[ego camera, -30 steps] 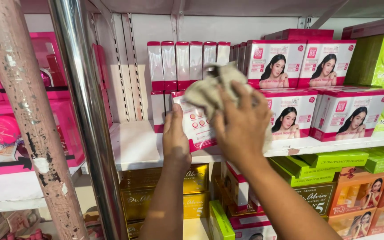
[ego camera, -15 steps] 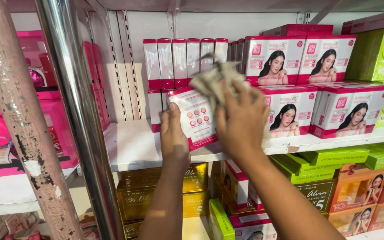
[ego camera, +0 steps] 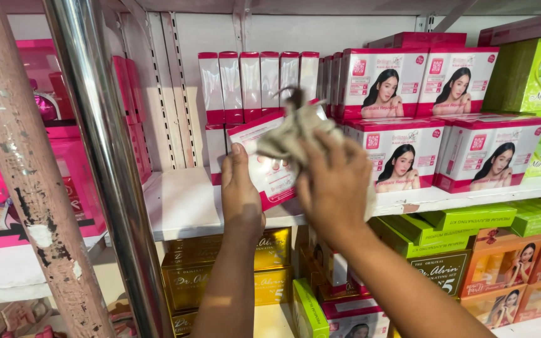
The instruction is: The person uses a cloth to wipe the surfaces of several pink and white product boxes on a store shelf. They pick up each box, wipe it thoroughly, and place it back in its position on the shelf.
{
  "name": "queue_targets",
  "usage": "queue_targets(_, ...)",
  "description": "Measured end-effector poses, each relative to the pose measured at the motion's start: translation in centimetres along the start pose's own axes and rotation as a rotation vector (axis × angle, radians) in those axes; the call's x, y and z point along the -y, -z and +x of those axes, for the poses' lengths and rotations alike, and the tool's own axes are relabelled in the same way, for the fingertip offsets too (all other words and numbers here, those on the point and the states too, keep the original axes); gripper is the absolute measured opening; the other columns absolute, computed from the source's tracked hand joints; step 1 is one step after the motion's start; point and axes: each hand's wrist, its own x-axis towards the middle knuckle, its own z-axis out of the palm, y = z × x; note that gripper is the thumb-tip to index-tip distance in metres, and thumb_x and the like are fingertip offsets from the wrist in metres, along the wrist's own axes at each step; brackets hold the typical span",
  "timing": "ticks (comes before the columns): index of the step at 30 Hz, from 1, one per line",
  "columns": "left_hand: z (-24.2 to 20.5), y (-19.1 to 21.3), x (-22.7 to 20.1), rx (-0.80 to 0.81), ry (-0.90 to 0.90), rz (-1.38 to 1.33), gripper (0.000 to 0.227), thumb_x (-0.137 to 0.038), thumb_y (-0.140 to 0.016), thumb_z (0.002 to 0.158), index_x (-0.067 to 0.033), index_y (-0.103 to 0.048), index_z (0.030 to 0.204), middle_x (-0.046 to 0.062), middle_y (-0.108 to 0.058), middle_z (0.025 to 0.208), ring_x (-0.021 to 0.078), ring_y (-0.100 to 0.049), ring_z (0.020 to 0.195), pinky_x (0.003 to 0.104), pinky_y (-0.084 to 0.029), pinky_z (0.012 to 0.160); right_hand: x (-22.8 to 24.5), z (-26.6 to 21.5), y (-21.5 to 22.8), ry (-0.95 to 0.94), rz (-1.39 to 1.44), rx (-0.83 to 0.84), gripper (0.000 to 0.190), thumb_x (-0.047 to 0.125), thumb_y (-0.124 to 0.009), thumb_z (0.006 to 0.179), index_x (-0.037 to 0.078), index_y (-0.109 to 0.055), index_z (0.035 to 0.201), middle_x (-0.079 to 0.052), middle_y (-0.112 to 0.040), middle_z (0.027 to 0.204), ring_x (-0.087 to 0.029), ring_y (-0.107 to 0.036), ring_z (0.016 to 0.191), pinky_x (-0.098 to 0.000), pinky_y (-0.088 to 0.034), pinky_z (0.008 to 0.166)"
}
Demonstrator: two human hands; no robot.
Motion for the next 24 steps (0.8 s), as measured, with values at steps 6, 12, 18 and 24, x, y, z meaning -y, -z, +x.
queue_targets(6,0.1,0.1,0.2,0.019,0.041,0.019,0.062,-0.051,-0.049,0.102,0.0015,-0.054,0.134,0.016,-0.066,0.126,0.0202,-0.064,0.112,0.036,-0.056,0.097,-1.6,1.5,1.6,-0.197,-0.025,-0.006,0.048,0.014,-0.067,0.096,0.004,-0.054,0.141,-0.020,-0.049,0.143,-0.043,-0.045,0.126,-0.0555,-0.036,0.107)
queue_targets(12,0.3,0.4,0.9,0.128,0.119,0.181,0.050,-0.042,-0.051,0.099,-0.0055,-0.058,0.133,0.005,-0.068,0.114,0.0141,-0.062,0.095,0.035,-0.052,0.076,4.0,1.0,3.1,-0.013,0.149,0.096,0.058,0.015,-0.069,0.085,0.012,-0.057,0.142,-0.019,-0.051,0.141,-0.042,-0.046,0.122,-0.0531,-0.039,0.103)
queue_targets(18,-1.0,-0.3,-0.6,0.084,-0.039,0.107,0.048,-0.046,-0.047,0.105,-0.0015,-0.057,0.120,0.008,-0.069,0.108,0.0124,-0.065,0.095,0.030,-0.056,0.087,-0.9,2.7,1.0,-0.155,-0.055,0.142,0.050,0.015,-0.070,0.088,0.015,-0.062,0.137,-0.015,-0.054,0.138,-0.039,-0.047,0.120,-0.0517,-0.039,0.098)
queue_targets(24,-1.5,-0.5,-0.9,0.072,-0.087,0.214,0.047,-0.045,-0.044,0.109,-0.0014,-0.059,0.119,0.011,-0.068,0.105,0.0144,-0.062,0.093,0.031,-0.054,0.084,1.2,2.2,2.4,-0.125,0.008,-0.005,0.059,0.015,-0.069,0.091,0.008,-0.052,0.148,-0.018,-0.051,0.142,-0.039,-0.046,0.124,-0.0540,-0.037,0.103)
